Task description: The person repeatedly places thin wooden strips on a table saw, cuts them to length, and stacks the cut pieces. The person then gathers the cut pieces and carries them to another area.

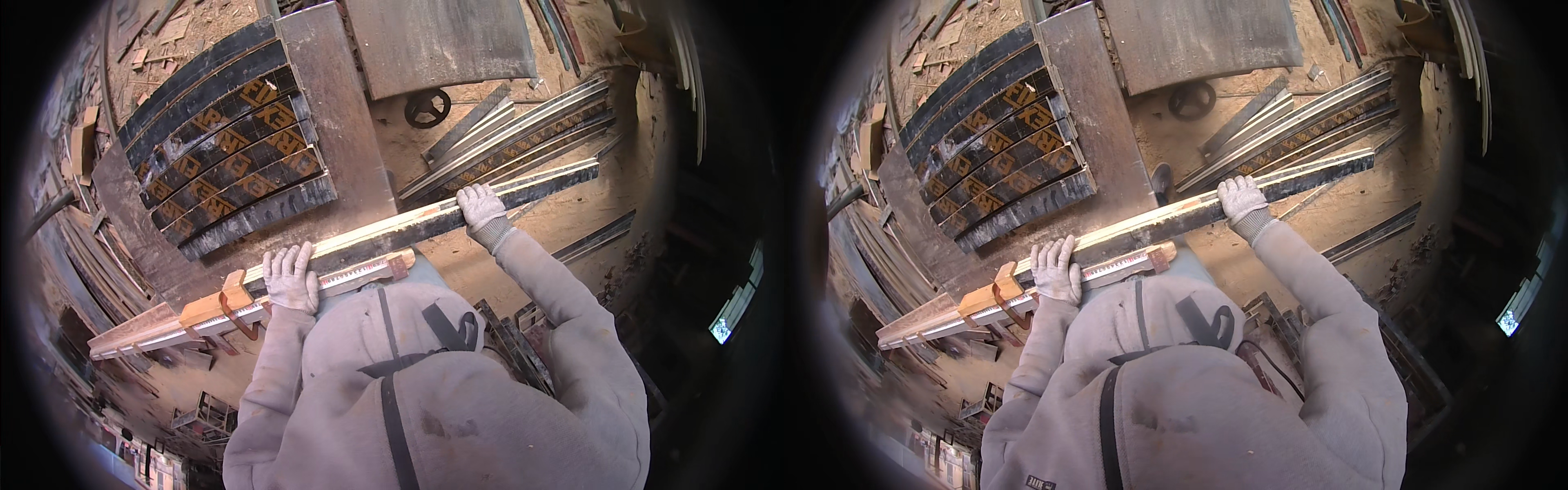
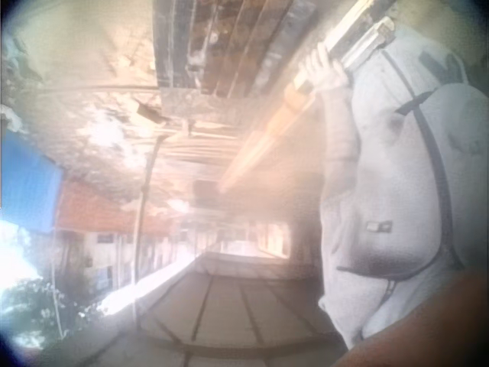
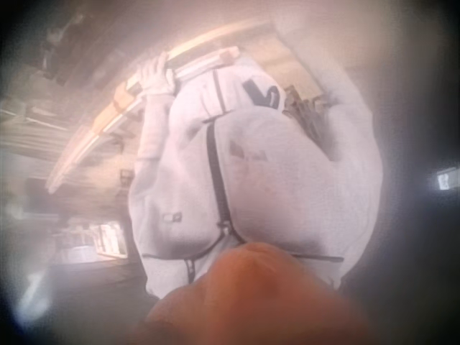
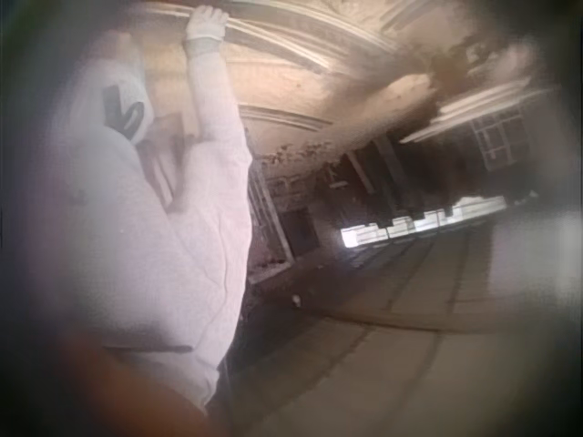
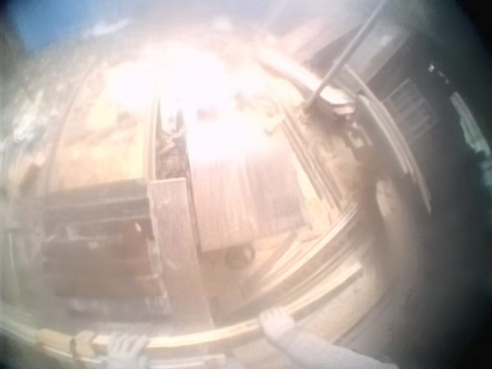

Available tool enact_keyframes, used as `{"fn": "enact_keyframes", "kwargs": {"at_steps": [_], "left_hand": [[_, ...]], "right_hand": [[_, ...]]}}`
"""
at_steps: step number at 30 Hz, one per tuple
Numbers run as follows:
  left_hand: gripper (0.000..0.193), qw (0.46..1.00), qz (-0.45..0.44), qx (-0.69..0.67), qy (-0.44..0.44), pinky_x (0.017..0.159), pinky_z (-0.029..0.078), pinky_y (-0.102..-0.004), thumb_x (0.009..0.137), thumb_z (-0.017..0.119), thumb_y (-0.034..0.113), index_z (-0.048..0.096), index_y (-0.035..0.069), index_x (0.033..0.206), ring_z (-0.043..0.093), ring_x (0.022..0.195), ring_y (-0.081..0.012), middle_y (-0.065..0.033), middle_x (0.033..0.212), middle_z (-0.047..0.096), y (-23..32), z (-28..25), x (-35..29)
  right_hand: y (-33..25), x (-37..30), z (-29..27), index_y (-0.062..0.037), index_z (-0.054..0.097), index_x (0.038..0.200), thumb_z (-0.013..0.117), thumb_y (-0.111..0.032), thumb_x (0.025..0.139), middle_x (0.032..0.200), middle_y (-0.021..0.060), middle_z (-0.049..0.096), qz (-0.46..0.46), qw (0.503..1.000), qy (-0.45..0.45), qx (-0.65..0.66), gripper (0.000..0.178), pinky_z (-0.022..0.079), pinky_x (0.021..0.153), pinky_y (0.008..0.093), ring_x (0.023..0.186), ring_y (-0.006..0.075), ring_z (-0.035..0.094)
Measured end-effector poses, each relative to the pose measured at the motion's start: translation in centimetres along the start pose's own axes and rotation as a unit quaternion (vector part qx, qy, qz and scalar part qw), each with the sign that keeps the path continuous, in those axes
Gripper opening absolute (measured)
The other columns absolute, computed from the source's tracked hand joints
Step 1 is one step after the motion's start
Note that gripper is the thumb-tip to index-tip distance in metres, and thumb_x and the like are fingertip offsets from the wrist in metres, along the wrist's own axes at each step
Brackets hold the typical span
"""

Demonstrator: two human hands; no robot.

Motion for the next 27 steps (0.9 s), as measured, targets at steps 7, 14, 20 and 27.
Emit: {"fn": "enact_keyframes", "kwargs": {"at_steps": [7,14,20,27], "left_hand": [[0.040,0.999,-0.027,0.005,0.031,0.111,0.038,-0.0523,0.096,0.062,0.040,0.067,0.015,0.127,0.058,0.121,-0.0334,-0.0123,0.125,0.066,-1.2,1.9,3.6],[0.032,0.997,-0.032,0.011,0.073,0.107,0.041,-0.0521,0.097,0.063,0.038,0.067,0.016,0.121,0.059,0.116,-0.0326,-0.0079,0.119,0.067,-4.0,1.6,8.5],[0.027,0.992,-0.033,0.019,0.120,0.103,0.044,-0.0484,0.099,0.063,0.037,0.068,0.017,0.116,0.060,0.113,-0.0322,-0.0073,0.115,0.068,-6.1,0.2,12.2],[0.025,0.990,-0.039,0.044,0.129,0.099,0.045,-0.0488,0.099,0.063,0.037,0.071,0.018,0.114,0.061,0.112,-0.0323,-0.0074,0.112,0.068,-6.7,-1.8,14.8]], "right_hand": [[2.1,3.5,-1.4,-0.0046,0.059,0.113,0.074,-0.011,0.072,0.110,0.0143,0.064,0.016,1.000,0.007,-0.002,0.044,0.048,0.101,0.0450,0.112,0.0330,0.062],[1.9,9.2,-2.5,-0.0088,0.060,0.113,0.069,-0.016,0.085,0.110,0.0107,0.064,0.037,0.996,0.043,-0.063,0.030,0.048,0.097,0.0417,0.110,0.0288,0.063],[1.9,13.9,-4.5,-0.0078,0.064,0.117,0.053,-0.020,0.100,0.112,0.0123,0.065,0.034,0.985,0.087,-0.143,0.023,0.048,0.088,0.0452,0.107,0.0272,0.063],[2.6,16.0,-7.2,-0.0072,0.066,0.113,0.055,-0.018,0.098,0.112,0.0146,0.065,0.035,0.980,0.098,-0.170,0.021,0.052,0.088,0.0467,0.108,0.0299,0.063]]}}
Point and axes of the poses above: each hand's wrist, its own x-axis towards the middle knuckle, its own z-axis out of the palm, y = z × x, the point moved 4 cm from there along x, towards the middle knuckle
